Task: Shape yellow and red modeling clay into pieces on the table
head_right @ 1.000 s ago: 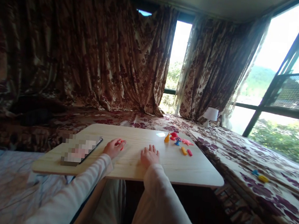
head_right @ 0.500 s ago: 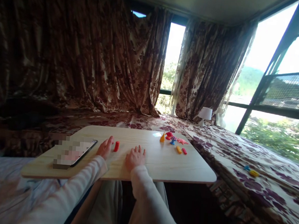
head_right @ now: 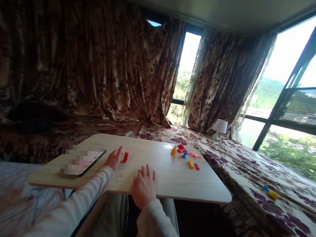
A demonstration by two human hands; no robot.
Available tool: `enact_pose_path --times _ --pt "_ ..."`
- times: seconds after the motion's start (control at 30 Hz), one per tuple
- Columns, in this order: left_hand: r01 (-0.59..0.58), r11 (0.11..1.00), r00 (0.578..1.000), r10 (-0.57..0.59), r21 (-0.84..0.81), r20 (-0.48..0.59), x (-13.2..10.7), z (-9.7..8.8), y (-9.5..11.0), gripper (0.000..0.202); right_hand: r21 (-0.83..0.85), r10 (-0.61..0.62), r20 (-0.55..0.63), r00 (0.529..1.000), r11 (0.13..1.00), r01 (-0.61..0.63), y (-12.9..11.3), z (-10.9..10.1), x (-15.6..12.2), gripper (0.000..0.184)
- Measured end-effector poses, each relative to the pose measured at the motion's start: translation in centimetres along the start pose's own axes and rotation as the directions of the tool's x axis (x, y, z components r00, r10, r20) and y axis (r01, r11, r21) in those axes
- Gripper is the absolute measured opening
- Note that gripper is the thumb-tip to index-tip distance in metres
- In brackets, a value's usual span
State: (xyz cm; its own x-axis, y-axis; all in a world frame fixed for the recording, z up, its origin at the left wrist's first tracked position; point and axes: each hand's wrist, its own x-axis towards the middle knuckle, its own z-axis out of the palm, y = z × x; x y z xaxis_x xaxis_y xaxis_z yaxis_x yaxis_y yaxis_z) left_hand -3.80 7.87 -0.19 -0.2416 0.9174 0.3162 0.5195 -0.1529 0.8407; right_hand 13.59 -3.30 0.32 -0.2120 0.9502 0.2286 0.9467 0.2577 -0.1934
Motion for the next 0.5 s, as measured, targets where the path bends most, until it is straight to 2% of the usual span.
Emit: enact_pose_path --times 0.1,0.17,0.23,0.3,0.37,0.5 --pt "0.007 1.000 1.000 -0.007 0.003 -0.001 0.0 0.0 0.0 0.032 0.005 0.033 -0.014 0.999 0.999 -0.033 -0.3 0.4 3.5 0.043" --pt "0.009 1.000 1.000 -0.009 0.002 0.003 0.2 0.0 0.0 0.032 0.005 0.086 -0.006 0.996 0.996 -0.086 0.7 0.4 5.5 0.041" --pt "0.012 1.000 1.000 -0.012 -0.004 0.007 0.3 0.0 0.0 0.031 -0.001 0.136 0.010 0.991 0.991 -0.136 2.2 0.1 6.2 0.040" --pt "0.017 1.000 1.000 -0.017 -0.015 0.006 0.4 0.0 0.0 0.031 -0.014 0.159 0.017 0.987 0.987 -0.159 3.5 -0.2 5.6 0.041" --pt "0.020 0.999 1.000 -0.020 -0.026 0.000 0.4 0.1 0.0 0.031 -0.028 0.153 0.012 0.988 0.988 -0.153 4.3 -0.4 3.8 0.044" --pt "0.022 0.999 1.000 -0.022 -0.037 -0.004 0.3 0.1 -0.2 0.031 -0.032 0.090 0.018 0.996 0.995 -0.090 3.6 -0.4 -0.9 0.049"
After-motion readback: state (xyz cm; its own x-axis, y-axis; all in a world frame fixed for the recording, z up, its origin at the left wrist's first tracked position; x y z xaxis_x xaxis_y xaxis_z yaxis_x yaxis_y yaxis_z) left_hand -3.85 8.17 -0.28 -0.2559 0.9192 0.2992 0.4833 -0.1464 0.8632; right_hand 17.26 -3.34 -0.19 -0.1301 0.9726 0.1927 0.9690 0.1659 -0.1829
